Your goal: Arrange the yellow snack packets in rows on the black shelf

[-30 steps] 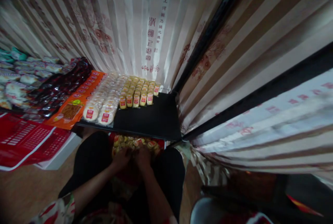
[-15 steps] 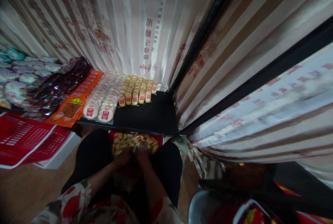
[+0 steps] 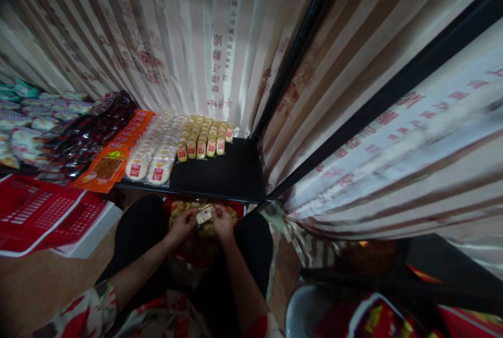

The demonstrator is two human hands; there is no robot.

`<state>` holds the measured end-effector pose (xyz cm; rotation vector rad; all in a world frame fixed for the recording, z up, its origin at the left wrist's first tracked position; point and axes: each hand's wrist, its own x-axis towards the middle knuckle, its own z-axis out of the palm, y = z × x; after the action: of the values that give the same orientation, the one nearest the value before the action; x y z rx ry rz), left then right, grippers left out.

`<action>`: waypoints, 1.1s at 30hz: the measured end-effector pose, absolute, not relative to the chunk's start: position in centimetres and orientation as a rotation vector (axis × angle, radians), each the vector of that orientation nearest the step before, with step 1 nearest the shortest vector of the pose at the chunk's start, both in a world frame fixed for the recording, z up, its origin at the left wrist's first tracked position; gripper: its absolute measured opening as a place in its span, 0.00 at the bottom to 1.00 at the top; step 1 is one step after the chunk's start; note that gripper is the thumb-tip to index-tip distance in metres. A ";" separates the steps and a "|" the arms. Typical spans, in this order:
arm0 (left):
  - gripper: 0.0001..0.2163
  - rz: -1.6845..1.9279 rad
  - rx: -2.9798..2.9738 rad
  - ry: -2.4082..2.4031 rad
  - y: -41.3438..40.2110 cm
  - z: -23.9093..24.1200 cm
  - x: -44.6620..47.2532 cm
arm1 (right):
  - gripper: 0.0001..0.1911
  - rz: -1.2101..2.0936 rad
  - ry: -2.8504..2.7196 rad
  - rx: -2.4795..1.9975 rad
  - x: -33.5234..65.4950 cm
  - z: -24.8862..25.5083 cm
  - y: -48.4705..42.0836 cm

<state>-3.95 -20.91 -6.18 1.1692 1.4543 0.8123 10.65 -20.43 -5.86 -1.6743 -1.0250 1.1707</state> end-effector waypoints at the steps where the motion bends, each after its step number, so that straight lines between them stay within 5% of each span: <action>1: 0.16 0.823 1.219 1.441 -20.9 -5.6 -4.0 | 0.14 1.212 -0.969 -1.641 10.7 -5.3 -20.5; 12: 0.21 0.934 1.783 1.430 -22.4 -1.0 -4.0 | 0.22 1.287 -0.811 -1.492 10.5 0.6 -20.8; 21: 0.15 1.052 2.000 1.468 -21.9 -0.1 -3.8 | 0.21 1.294 -0.849 -1.477 10.8 1.8 -20.5; 33: 0.13 0.923 1.882 1.413 -18.4 4.2 -4.0 | 0.19 0.604 -1.825 -1.412 14.0 4.2 -19.4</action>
<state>-4.03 -18.41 4.16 1.8817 1.4127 0.9232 13.99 -19.40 4.25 -1.4122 -1.8251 0.6045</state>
